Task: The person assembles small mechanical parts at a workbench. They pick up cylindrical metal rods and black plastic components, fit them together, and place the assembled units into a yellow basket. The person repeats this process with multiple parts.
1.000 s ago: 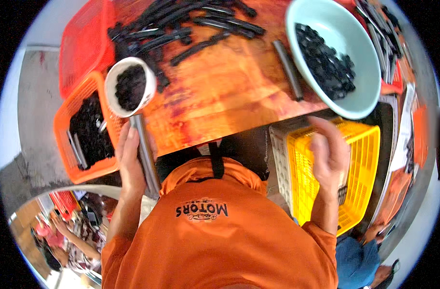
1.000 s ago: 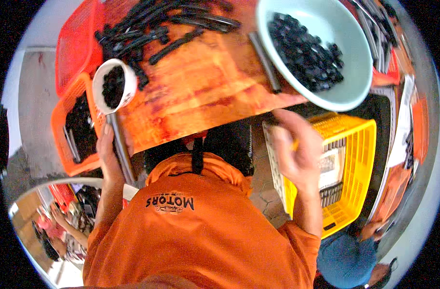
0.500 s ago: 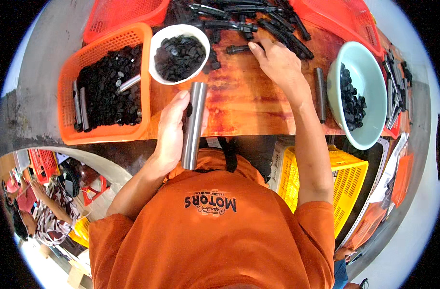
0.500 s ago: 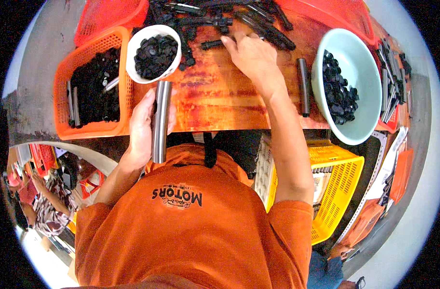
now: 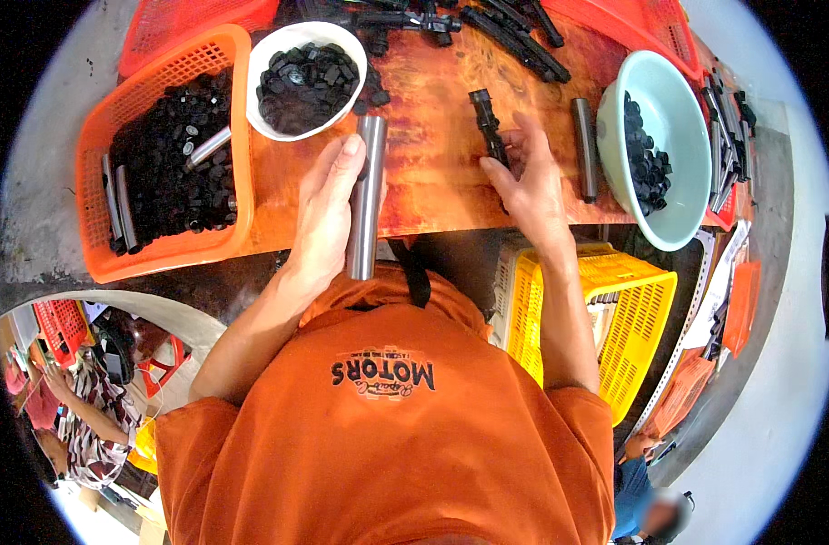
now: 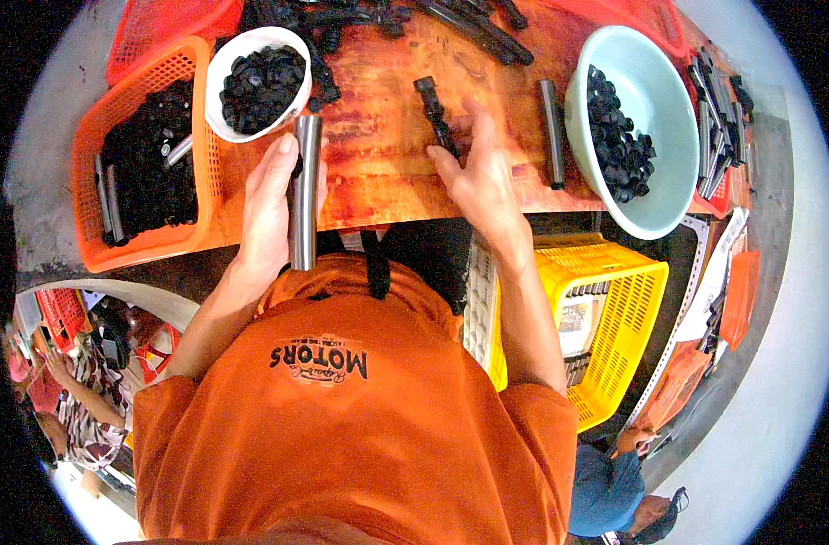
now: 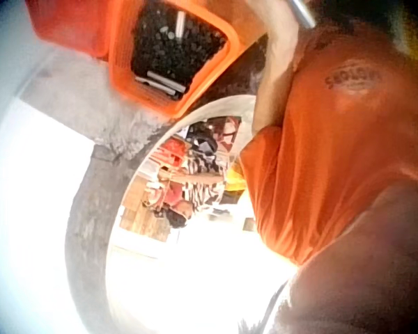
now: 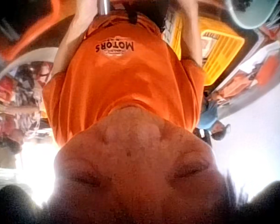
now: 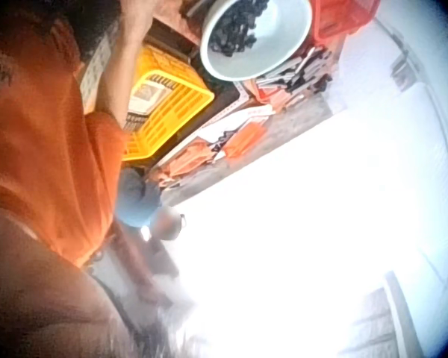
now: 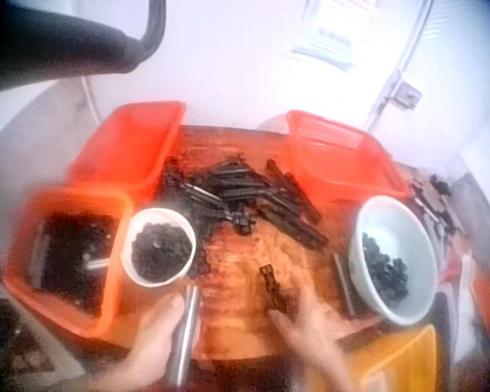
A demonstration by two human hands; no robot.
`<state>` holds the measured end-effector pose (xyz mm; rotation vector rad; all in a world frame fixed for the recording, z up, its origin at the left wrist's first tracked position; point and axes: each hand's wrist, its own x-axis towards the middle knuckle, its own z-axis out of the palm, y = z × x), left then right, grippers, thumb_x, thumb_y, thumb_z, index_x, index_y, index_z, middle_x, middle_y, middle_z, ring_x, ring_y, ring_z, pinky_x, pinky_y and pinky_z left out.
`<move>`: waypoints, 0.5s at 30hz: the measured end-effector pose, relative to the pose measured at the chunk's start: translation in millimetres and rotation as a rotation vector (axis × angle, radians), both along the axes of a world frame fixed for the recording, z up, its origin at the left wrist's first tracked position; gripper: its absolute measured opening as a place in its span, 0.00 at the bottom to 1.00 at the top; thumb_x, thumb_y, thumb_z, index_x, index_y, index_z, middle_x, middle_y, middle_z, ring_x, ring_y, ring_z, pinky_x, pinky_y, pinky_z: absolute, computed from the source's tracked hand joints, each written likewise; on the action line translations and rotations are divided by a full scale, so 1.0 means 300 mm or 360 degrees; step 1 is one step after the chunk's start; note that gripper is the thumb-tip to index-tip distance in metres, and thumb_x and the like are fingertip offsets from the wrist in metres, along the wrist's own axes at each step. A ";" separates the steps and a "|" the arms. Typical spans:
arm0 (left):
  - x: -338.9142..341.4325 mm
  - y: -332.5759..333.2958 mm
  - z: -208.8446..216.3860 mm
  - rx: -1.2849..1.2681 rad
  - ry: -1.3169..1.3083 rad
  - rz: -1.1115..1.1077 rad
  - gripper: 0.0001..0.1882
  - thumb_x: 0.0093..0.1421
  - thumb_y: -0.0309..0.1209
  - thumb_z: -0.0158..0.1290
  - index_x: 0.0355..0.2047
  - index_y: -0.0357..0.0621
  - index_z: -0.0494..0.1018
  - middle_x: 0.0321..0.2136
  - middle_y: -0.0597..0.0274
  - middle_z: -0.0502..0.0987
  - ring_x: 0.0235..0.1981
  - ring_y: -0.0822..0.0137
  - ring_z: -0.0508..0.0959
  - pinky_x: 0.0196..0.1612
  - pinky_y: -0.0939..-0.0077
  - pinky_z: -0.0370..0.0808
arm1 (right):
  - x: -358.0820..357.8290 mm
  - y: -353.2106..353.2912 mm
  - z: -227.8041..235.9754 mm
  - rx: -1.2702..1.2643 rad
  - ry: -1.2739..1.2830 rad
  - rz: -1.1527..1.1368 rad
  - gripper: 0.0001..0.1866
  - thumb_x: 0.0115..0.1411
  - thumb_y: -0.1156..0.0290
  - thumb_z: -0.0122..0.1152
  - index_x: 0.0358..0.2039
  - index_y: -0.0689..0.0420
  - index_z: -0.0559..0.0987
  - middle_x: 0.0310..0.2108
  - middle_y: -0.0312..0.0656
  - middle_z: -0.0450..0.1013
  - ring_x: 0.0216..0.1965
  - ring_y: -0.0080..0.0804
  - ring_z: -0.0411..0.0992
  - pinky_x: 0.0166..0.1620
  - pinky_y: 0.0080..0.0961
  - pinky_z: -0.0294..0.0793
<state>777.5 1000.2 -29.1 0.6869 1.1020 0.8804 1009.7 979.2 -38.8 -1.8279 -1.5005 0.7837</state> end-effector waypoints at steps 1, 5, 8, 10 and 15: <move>0.011 0.007 -0.002 0.0005 -0.0065 0.0010 0.23 0.67 0.48 0.42 0.45 0.40 0.70 0.22 0.67 0.71 0.19 0.78 0.70 0.21 0.86 0.68 | -0.005 -0.014 -0.005 -0.0014 0.0176 0.0002 0.29 0.54 0.73 0.64 0.55 0.64 0.64 0.39 0.48 0.72 0.36 0.34 0.71 0.41 0.26 0.71; 0.078 0.036 0.014 -0.0002 -0.0256 0.0058 0.22 0.66 0.48 0.43 0.43 0.41 0.70 0.22 0.67 0.71 0.16 0.77 0.69 0.19 0.85 0.67 | -0.020 -0.064 -0.013 -0.0020 0.0621 -0.0022 0.20 0.54 0.77 0.65 0.47 0.63 0.73 0.37 0.35 0.71 0.36 0.19 0.68 0.41 0.18 0.69; 0.108 0.057 0.000 0.0057 -0.0305 0.0052 0.19 0.66 0.47 0.45 0.41 0.42 0.70 0.22 0.68 0.71 0.16 0.78 0.69 0.17 0.85 0.66 | -0.045 -0.086 0.019 -0.0026 0.0954 -0.0060 0.18 0.55 0.79 0.63 0.47 0.62 0.73 0.37 0.32 0.70 0.36 0.17 0.68 0.41 0.16 0.68; 0.138 0.067 0.011 0.0124 -0.0223 0.0064 0.17 0.65 0.45 0.48 0.40 0.43 0.70 0.22 0.68 0.71 0.16 0.78 0.69 0.17 0.86 0.66 | -0.041 -0.099 0.020 0.0037 0.1060 -0.0060 0.17 0.55 0.79 0.63 0.47 0.61 0.74 0.36 0.31 0.70 0.36 0.17 0.67 0.41 0.15 0.68; 0.179 0.088 0.030 0.0326 -0.0098 -0.0079 0.15 0.62 0.42 0.53 0.38 0.46 0.67 0.25 0.68 0.72 0.18 0.78 0.70 0.17 0.87 0.65 | -0.040 -0.119 0.030 0.0039 0.1008 0.0055 0.17 0.54 0.79 0.64 0.46 0.61 0.74 0.36 0.33 0.69 0.37 0.20 0.68 0.42 0.17 0.68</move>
